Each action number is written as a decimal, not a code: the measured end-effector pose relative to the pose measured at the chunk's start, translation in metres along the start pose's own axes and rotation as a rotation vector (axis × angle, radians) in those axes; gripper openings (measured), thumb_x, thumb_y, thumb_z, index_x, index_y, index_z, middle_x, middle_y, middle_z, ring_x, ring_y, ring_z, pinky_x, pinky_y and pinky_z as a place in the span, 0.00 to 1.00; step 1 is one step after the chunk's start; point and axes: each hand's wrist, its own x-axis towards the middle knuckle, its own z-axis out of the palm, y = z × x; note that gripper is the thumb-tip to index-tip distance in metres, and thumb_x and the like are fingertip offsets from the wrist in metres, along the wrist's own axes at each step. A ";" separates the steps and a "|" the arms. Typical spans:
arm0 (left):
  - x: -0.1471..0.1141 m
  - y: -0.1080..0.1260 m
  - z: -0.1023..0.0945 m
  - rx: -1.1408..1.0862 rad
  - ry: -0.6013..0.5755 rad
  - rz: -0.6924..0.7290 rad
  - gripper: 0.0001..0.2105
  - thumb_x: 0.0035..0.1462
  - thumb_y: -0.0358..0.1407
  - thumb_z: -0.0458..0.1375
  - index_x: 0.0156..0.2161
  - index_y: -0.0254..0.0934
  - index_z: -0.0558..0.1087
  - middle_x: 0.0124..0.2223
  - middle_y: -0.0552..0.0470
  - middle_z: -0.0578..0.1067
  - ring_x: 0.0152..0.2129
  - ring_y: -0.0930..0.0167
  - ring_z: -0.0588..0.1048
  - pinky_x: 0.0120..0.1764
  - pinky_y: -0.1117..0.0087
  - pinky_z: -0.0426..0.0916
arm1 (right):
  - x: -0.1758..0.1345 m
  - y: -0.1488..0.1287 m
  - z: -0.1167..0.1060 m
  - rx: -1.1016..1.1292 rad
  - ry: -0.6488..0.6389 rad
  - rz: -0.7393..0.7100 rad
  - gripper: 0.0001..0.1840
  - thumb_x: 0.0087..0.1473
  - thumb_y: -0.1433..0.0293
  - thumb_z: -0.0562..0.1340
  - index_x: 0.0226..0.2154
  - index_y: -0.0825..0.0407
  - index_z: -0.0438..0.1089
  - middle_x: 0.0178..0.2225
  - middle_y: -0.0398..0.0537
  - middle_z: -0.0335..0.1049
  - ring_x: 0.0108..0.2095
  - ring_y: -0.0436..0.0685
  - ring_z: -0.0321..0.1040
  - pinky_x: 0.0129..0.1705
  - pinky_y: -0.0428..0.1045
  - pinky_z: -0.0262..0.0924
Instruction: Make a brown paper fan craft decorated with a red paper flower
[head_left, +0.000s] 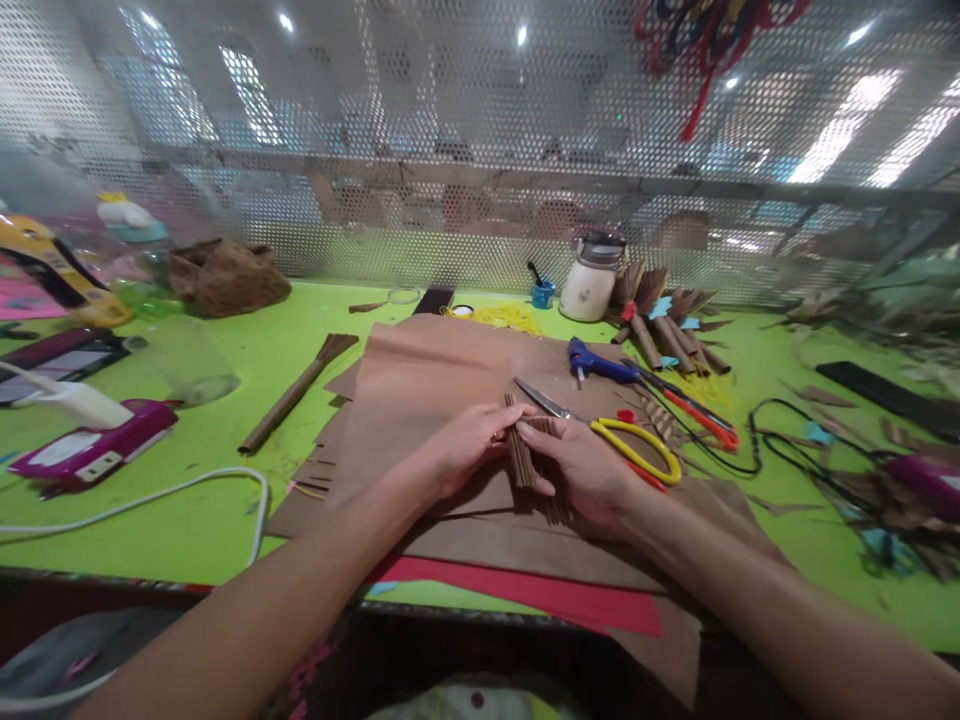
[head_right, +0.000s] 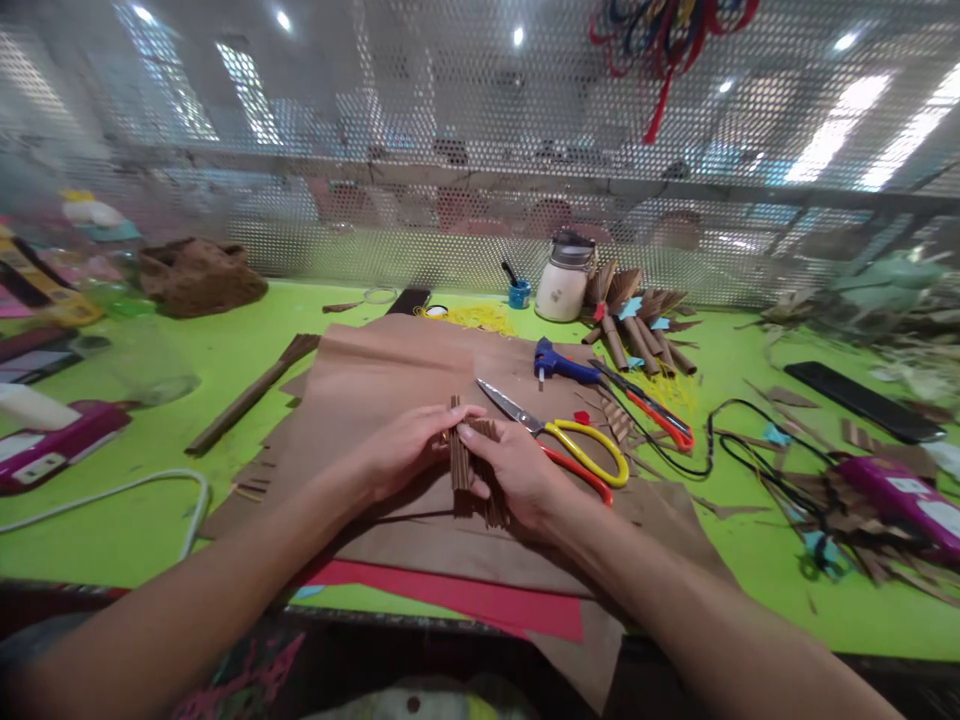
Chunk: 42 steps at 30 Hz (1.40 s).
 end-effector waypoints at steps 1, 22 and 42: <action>0.001 0.000 0.000 0.026 0.022 0.006 0.16 0.54 0.41 0.55 0.43 0.31 0.72 0.38 0.43 0.75 0.31 0.70 0.73 0.38 0.69 0.65 | 0.000 0.000 0.000 -0.018 0.001 -0.005 0.15 0.53 0.62 0.58 0.23 0.55 0.62 0.12 0.37 0.57 0.12 0.43 0.49 0.16 0.41 0.47; -0.005 0.015 0.000 0.088 0.201 0.035 0.12 0.47 0.37 0.61 0.35 0.30 0.73 0.28 0.48 0.73 0.21 0.75 0.70 0.24 0.74 0.61 | 0.001 0.007 0.000 -0.232 0.223 -0.070 0.16 0.53 0.58 0.56 0.25 0.53 0.60 0.17 0.38 0.60 0.11 0.43 0.50 0.12 0.41 0.45; -0.006 0.019 -0.001 0.139 0.331 0.035 0.11 0.41 0.37 0.63 0.29 0.33 0.69 0.22 0.57 0.67 0.17 0.80 0.63 0.21 0.77 0.54 | -0.004 -0.011 0.001 -0.516 0.356 -0.138 0.15 0.48 0.61 0.60 0.19 0.53 0.60 0.13 0.37 0.56 0.14 0.44 0.51 0.16 0.42 0.45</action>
